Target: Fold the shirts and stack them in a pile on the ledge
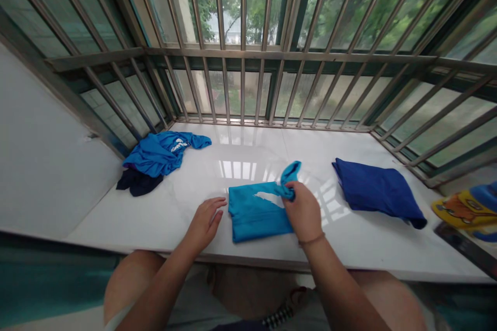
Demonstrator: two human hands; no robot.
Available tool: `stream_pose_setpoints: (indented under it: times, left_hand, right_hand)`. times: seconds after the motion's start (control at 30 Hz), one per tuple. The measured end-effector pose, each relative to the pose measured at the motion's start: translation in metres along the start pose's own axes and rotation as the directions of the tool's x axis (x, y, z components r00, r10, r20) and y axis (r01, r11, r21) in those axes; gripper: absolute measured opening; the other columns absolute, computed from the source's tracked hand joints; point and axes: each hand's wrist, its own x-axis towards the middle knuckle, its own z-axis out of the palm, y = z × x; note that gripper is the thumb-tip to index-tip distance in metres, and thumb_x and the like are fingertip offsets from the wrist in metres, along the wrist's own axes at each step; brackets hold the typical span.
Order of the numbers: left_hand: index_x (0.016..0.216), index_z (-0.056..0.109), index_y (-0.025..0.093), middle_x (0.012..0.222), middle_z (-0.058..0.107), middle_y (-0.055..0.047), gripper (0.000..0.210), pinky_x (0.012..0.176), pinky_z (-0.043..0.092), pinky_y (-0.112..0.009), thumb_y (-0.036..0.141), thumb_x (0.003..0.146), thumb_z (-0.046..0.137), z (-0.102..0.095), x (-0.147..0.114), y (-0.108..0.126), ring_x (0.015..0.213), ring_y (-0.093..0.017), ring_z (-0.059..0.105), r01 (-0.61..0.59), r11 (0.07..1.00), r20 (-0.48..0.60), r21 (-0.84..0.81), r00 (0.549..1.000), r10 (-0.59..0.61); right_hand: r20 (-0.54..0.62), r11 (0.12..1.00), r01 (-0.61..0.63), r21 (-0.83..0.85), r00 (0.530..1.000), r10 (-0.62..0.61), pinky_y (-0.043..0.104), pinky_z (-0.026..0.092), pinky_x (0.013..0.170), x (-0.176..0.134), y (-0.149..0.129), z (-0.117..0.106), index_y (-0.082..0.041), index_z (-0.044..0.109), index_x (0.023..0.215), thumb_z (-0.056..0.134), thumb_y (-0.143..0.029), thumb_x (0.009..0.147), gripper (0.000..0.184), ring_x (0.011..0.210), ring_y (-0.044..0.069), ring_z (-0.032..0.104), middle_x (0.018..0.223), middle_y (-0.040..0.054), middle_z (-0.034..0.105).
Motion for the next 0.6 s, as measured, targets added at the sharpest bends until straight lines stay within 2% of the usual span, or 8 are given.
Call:
stream_pose_setpoints:
  times: [0.07,0.13,0.17,0.23,0.37,0.5,0.57,0.6]
  left_hand:
    - [0.134,0.071,0.025,0.137,0.076,-0.01,0.037,0.117,0.054,-0.046,0.036,0.114,0.043,0.004,0.01,0.002,0.131,-0.025,0.068,0.051,0.996,0.007,-0.075,0.999,-0.051]
    - [0.13,0.074,0.025,0.125,0.08,-0.009,0.035,0.108,0.057,-0.044,0.039,0.113,0.046,0.01,0.018,0.001,0.12,-0.025,0.073,0.083,0.992,0.056,-0.1,0.995,-0.077]
    - [0.126,0.076,0.025,0.119,0.082,-0.008,0.033,0.103,0.058,-0.044,0.04,0.112,0.05,0.012,0.02,0.001,0.113,-0.026,0.074,0.085,0.992,0.084,-0.092,0.993,-0.078]
    - [0.118,0.079,0.026,0.111,0.082,-0.006,0.029,0.098,0.058,-0.044,0.042,0.11,0.055,0.017,0.022,0.0,0.106,-0.027,0.075,0.072,0.996,0.119,-0.059,0.991,-0.065]
    - [0.118,0.078,0.028,0.115,0.082,-0.006,0.027,0.099,0.056,-0.044,0.038,0.11,0.054,0.019,0.019,-0.001,0.109,-0.026,0.075,0.07,0.997,0.096,-0.04,0.993,-0.066]
    - [0.12,0.076,0.027,0.115,0.082,-0.005,0.031,0.098,0.058,-0.043,0.04,0.112,0.05,0.017,0.019,-0.001,0.108,-0.026,0.075,0.116,0.991,0.091,-0.073,0.99,-0.109]
    - [0.125,0.074,0.027,0.116,0.082,-0.006,0.033,0.099,0.059,-0.043,0.042,0.113,0.048,0.017,0.019,-0.003,0.108,-0.026,0.075,0.144,0.984,0.09,-0.109,0.987,-0.135]
    - [0.129,0.073,0.026,0.117,0.081,-0.006,0.034,0.099,0.059,-0.042,0.043,0.113,0.048,0.018,0.02,-0.004,0.109,-0.025,0.076,0.154,0.98,0.089,-0.125,0.986,-0.143]
  right_hand:
    - [0.148,0.972,0.232,-0.035,0.963,-0.224,0.037,0.048,0.094,-0.018,-0.035,0.026,-0.024,0.071,0.115,0.061,-0.01,0.093,0.028,0.108,0.027,0.069,0.117,0.0079,0.077]
    - [0.29,0.918,0.394,-0.043,0.884,-0.366,0.038,0.046,0.094,-0.038,-0.06,0.054,-0.025,0.07,0.11,0.062,-0.009,0.097,0.023,0.105,0.027,0.067,0.112,0.0066,0.076]
    - [0.34,0.893,0.448,-0.037,0.846,-0.411,0.039,0.046,0.093,-0.048,-0.068,0.066,-0.025,0.07,0.11,0.062,-0.01,0.098,0.02,0.105,0.027,0.066,0.111,0.0066,0.075]
    - [0.379,0.872,0.49,-0.017,0.81,-0.448,0.04,0.046,0.093,-0.065,-0.075,0.086,-0.024,0.069,0.111,0.066,-0.012,0.099,0.017,0.106,0.028,0.065,0.112,0.0069,0.074]
    - [0.318,0.908,0.406,0.106,0.851,-0.418,0.041,0.048,0.095,-0.077,-0.067,0.098,-0.024,0.07,0.11,0.075,-0.015,0.093,0.02,0.108,0.029,0.064,0.113,0.0064,0.074]
    - [0.153,0.907,0.269,0.323,0.931,-0.331,0.038,0.052,0.098,-0.074,-0.058,0.095,-0.023,0.067,0.117,0.07,-0.009,0.094,0.027,0.109,0.026,0.066,0.114,0.0068,0.074]
    - [0.113,0.886,0.301,0.353,0.926,-0.36,0.038,0.052,0.102,-0.074,-0.056,0.095,-0.023,0.066,0.119,0.069,-0.008,0.093,0.03,0.114,0.026,0.066,0.119,0.0078,0.074]
    - [0.125,0.871,0.354,0.341,0.901,-0.416,0.04,0.052,0.104,-0.075,-0.055,0.096,-0.023,0.066,0.118,0.07,-0.009,0.092,0.03,0.115,0.027,0.066,0.122,0.0079,0.074]
